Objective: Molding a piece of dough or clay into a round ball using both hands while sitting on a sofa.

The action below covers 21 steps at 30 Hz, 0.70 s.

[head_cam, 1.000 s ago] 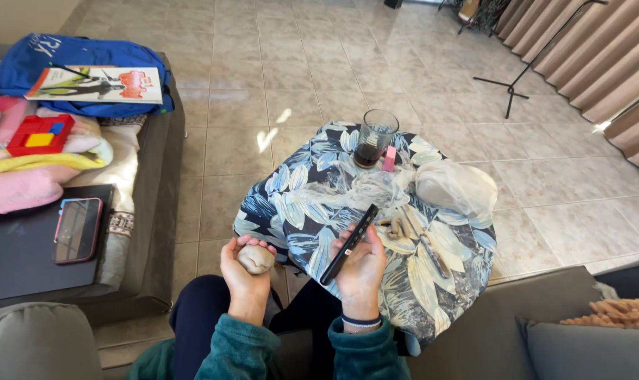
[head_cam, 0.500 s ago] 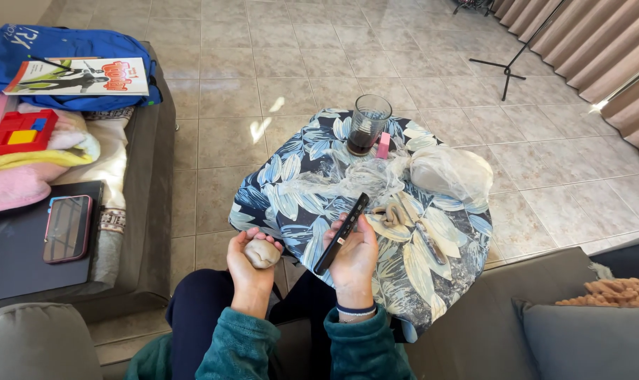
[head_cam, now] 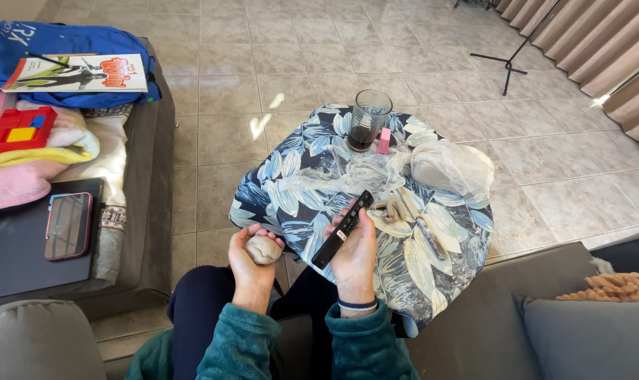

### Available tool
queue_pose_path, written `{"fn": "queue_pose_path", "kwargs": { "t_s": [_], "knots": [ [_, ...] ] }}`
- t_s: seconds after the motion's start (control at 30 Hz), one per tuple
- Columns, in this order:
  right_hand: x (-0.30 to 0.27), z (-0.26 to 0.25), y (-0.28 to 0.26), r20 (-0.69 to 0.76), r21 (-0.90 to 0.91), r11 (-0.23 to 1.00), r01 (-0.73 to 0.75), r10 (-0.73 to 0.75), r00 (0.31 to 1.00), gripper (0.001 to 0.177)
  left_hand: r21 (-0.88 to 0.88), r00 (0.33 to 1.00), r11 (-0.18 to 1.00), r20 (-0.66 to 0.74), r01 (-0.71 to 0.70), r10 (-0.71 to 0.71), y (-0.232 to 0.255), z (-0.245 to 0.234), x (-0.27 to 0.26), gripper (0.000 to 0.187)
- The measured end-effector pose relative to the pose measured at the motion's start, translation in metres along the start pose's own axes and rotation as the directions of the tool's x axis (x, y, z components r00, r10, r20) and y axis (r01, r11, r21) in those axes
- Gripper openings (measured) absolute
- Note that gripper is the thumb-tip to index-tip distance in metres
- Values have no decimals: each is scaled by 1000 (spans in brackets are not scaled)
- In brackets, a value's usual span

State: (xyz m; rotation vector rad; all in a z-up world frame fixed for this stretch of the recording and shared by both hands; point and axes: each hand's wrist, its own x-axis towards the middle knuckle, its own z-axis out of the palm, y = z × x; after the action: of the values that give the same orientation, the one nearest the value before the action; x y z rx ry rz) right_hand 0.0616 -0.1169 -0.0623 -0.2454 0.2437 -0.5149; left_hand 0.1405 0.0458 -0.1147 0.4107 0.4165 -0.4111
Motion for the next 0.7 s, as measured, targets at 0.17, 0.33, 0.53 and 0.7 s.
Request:
{"fn": "queue_pose_path", "kwargs": {
  "t_s": [0.17,0.33,0.53,0.7],
  "knots": [
    [5,-7,2,-3,12,999,-40,40,999,27,8,1000,1000,-29,4,-3,1,8,-9,20],
    [6,-7,3,5,32,999,-42,42,999,29,5,999,1000,-35,0,0,2,6,-7,20],
    [-3,3,2,40,40,998,-43,41,998,31,3,1000,1000,-28,6,-6,1,7,-7,20],
    [-5,6,1,39,87,995,-43,40,998,30,1,999,1000,-31,7,-7,2,7,-8,20]
  ]
}}
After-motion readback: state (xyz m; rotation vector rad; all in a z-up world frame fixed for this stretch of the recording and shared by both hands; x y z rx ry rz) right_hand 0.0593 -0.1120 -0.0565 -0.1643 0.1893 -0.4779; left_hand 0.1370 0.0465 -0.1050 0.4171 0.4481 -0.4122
